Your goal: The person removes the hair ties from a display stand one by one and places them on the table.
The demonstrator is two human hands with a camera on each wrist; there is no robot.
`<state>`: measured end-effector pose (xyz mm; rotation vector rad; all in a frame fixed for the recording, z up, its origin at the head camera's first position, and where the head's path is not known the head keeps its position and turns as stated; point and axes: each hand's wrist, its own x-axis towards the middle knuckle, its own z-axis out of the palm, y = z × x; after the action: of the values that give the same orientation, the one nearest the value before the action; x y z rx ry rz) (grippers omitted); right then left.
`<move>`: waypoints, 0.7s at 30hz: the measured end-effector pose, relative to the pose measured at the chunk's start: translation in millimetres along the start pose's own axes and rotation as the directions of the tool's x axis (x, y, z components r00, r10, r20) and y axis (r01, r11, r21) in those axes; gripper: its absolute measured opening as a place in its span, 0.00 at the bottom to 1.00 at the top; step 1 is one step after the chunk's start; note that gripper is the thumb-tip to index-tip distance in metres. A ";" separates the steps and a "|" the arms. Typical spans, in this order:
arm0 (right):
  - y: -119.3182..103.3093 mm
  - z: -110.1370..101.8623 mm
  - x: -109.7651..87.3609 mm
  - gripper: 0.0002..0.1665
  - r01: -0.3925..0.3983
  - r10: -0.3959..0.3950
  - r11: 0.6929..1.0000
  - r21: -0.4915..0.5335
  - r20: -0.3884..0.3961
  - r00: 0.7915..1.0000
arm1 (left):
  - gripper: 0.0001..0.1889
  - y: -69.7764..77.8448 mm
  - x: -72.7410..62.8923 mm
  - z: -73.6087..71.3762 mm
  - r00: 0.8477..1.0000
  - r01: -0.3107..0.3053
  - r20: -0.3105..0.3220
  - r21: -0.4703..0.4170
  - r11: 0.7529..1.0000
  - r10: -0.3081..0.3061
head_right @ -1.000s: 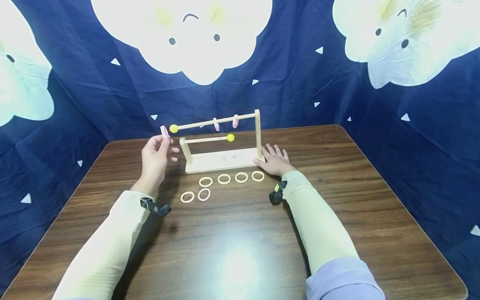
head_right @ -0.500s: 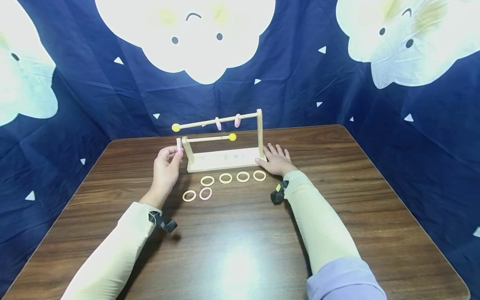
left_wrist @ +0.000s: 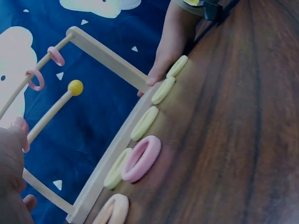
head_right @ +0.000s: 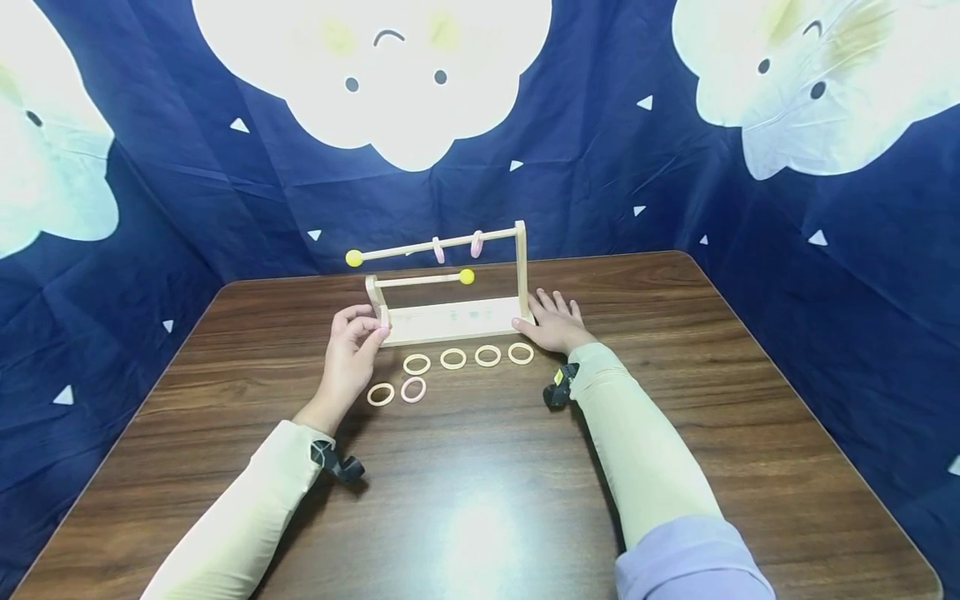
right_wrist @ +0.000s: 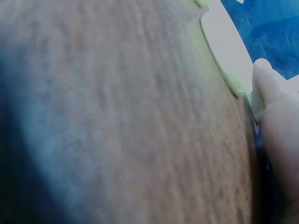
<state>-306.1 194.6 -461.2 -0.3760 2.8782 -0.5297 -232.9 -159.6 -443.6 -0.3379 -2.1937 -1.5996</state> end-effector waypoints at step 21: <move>9.4 6.2 8.7 0.51 0.003 -0.003 1.000 0.018 0.009 1.000 | 0.04 3.8 -23.8 22.1 0.877 -0.461 0.359 0.447 0.767 0.318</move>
<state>-314.9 198.7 -471.6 -0.3790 2.8628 -0.5524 -214.0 -136.5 -457.0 -0.8179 -2.4317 -0.7208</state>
